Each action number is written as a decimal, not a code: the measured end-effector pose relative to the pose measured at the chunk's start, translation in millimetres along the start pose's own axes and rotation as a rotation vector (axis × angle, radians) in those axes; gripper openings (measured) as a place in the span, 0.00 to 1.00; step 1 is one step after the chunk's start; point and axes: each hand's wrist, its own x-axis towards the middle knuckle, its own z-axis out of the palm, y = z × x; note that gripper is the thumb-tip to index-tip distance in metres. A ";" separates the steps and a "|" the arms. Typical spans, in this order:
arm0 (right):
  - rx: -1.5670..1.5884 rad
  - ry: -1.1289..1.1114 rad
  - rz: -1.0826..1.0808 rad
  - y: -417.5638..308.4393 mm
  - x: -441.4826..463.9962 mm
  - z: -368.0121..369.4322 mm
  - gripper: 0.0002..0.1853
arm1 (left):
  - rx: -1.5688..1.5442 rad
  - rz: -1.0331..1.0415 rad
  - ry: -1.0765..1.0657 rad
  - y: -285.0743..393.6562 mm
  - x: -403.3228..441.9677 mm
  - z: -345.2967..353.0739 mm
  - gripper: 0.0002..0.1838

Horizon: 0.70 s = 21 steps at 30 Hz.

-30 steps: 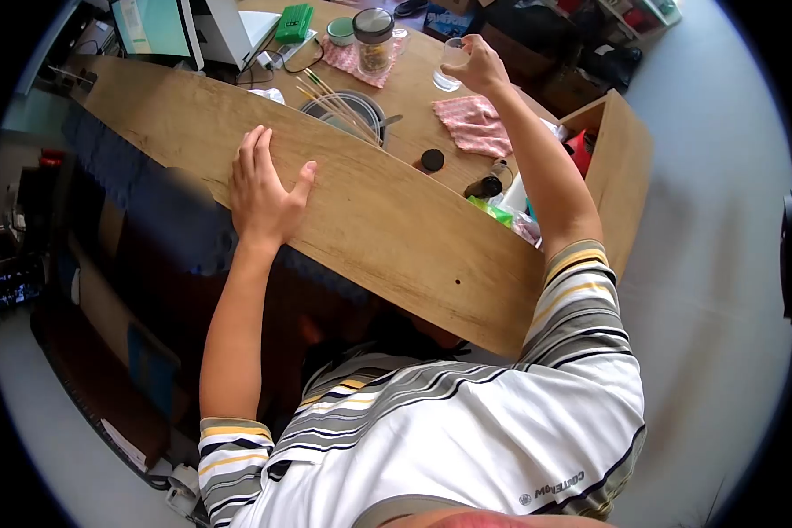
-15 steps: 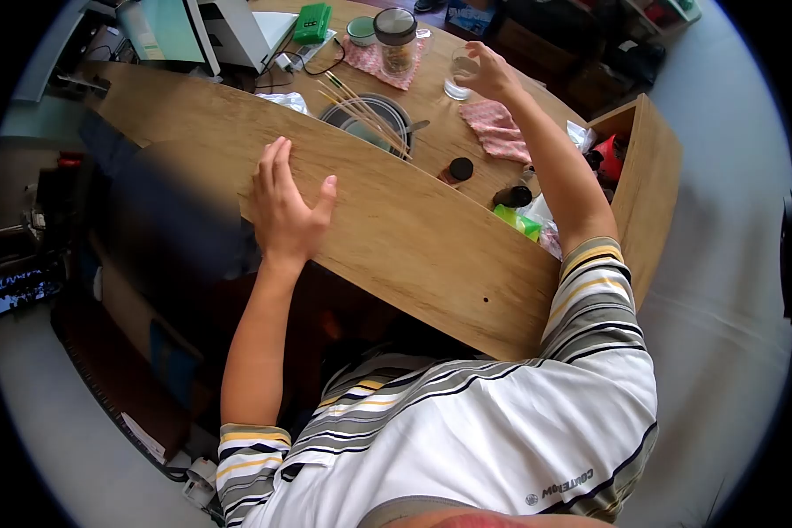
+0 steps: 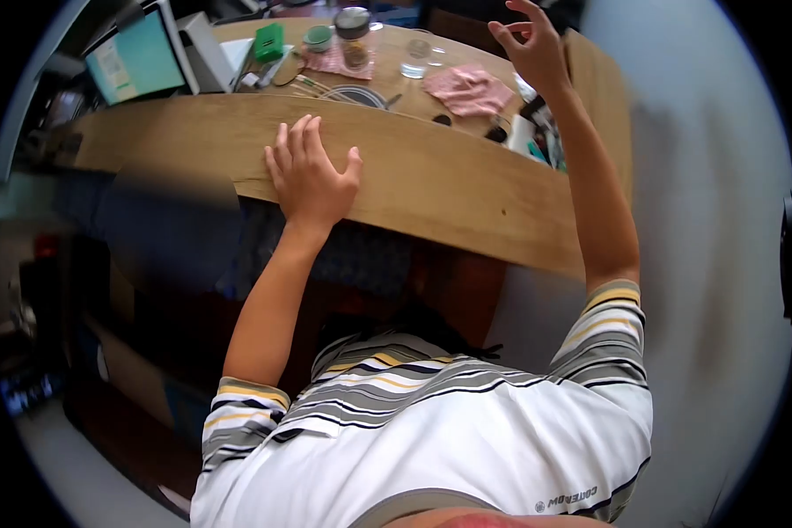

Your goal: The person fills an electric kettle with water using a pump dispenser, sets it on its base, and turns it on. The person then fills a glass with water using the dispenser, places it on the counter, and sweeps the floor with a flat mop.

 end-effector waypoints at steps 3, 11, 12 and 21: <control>-0.040 0.133 0.122 -94.4 -83.4 -74.2 0.18 | -0.038 0.101 -0.068 -10.4 -1.4 -6.5 0.33; -0.358 0.677 0.556 -290.0 -451.0 -171.1 0.18 | -0.016 0.238 -0.188 -22.3 -1.7 -5.7 0.35; -0.472 0.723 0.731 -315.2 -510.4 -178.3 0.16 | 0.031 0.212 -0.195 -26.4 -1.9 -4.8 0.35; -0.976 1.399 1.355 -539.9 -880.5 -137.8 0.20 | 0.516 0.988 0.264 -82.5 19.7 30.3 0.09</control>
